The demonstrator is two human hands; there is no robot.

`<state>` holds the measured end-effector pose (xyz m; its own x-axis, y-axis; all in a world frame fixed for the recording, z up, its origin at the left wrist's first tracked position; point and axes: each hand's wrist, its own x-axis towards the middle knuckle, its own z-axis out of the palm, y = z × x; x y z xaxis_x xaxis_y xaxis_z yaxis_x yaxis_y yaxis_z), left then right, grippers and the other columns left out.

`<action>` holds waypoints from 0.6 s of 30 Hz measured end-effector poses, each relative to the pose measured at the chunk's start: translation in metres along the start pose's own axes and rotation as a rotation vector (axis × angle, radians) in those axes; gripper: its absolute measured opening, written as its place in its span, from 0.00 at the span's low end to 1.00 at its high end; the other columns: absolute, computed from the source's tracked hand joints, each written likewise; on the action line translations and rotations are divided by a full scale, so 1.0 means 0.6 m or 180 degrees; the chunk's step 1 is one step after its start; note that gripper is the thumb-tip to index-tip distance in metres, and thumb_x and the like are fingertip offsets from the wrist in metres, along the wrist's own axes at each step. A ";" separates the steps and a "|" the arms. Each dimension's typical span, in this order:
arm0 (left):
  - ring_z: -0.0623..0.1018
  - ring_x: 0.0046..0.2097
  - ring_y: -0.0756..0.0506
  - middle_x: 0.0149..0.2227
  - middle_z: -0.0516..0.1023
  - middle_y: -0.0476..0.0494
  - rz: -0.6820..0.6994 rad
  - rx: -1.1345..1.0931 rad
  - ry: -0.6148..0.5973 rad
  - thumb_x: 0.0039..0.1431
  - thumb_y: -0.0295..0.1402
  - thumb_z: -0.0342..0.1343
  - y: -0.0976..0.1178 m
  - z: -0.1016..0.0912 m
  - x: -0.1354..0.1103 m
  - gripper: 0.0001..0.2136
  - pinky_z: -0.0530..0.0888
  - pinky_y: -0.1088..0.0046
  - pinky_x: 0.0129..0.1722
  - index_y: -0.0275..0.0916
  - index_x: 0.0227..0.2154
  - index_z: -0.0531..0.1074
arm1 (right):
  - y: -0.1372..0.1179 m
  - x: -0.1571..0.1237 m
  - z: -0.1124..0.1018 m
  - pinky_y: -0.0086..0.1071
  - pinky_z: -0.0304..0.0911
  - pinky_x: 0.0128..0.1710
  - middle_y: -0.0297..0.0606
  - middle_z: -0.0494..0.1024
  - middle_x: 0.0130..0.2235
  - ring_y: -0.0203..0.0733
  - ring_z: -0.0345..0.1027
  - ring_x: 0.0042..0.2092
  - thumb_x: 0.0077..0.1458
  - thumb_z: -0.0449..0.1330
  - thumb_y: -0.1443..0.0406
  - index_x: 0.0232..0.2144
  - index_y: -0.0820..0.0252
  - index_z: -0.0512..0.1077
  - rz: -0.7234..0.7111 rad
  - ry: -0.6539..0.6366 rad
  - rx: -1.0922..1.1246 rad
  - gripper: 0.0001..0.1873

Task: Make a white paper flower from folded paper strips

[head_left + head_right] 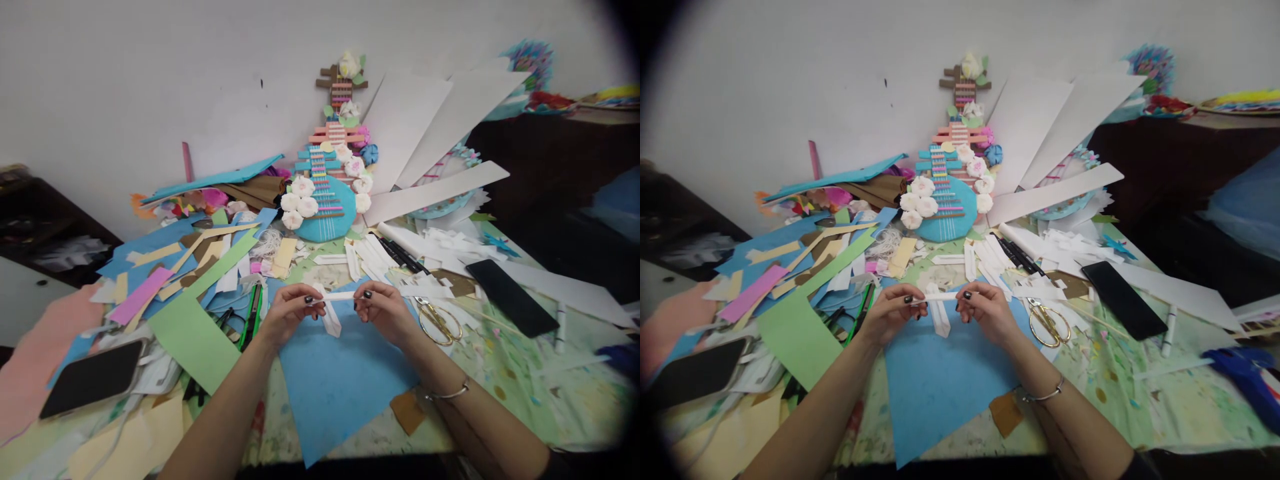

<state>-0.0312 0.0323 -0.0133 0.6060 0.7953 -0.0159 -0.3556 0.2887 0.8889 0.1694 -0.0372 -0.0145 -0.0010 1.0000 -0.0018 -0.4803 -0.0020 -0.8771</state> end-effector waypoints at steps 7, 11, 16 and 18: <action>0.73 0.22 0.52 0.20 0.75 0.48 0.0423 0.0949 0.0747 0.44 0.31 0.65 -0.014 0.006 0.008 0.13 0.68 0.78 0.24 0.33 0.34 0.74 | 0.014 0.005 -0.001 0.27 0.62 0.22 0.34 0.76 0.24 0.32 0.67 0.21 0.45 0.65 0.60 0.40 0.62 0.73 -0.0221 0.0186 -0.0738 0.19; 0.73 0.24 0.52 0.22 0.74 0.50 0.0659 0.0898 0.1081 0.45 0.31 0.64 -0.019 0.013 0.010 0.16 0.68 0.78 0.26 0.34 0.39 0.72 | 0.019 0.003 0.005 0.28 0.63 0.23 0.38 0.78 0.26 0.34 0.69 0.22 0.44 0.65 0.59 0.34 0.64 0.74 0.0024 0.0167 -0.1048 0.16; 0.69 0.25 0.56 0.24 0.71 0.52 0.0455 -0.0307 0.1170 0.41 0.32 0.66 -0.034 0.035 0.010 0.19 0.66 0.81 0.27 0.35 0.38 0.74 | 0.038 -0.004 0.021 0.29 0.66 0.24 0.38 0.79 0.28 0.36 0.72 0.24 0.46 0.64 0.59 0.33 0.63 0.74 0.0028 0.0417 -0.0826 0.14; 0.66 0.24 0.57 0.24 0.71 0.51 0.0135 -0.0540 0.1005 0.39 0.33 0.67 -0.042 0.044 0.009 0.19 0.64 0.81 0.26 0.32 0.36 0.76 | 0.044 -0.007 0.028 0.29 0.66 0.25 0.38 0.79 0.29 0.37 0.72 0.25 0.47 0.64 0.58 0.33 0.63 0.74 -0.0064 0.0456 -0.0839 0.14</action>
<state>-0.0003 0.0152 -0.0240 0.3478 0.9263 -0.1449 -0.5048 0.3153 0.8036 0.1422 -0.0417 -0.0296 0.1392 0.9897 -0.0344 -0.2347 -0.0008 -0.9721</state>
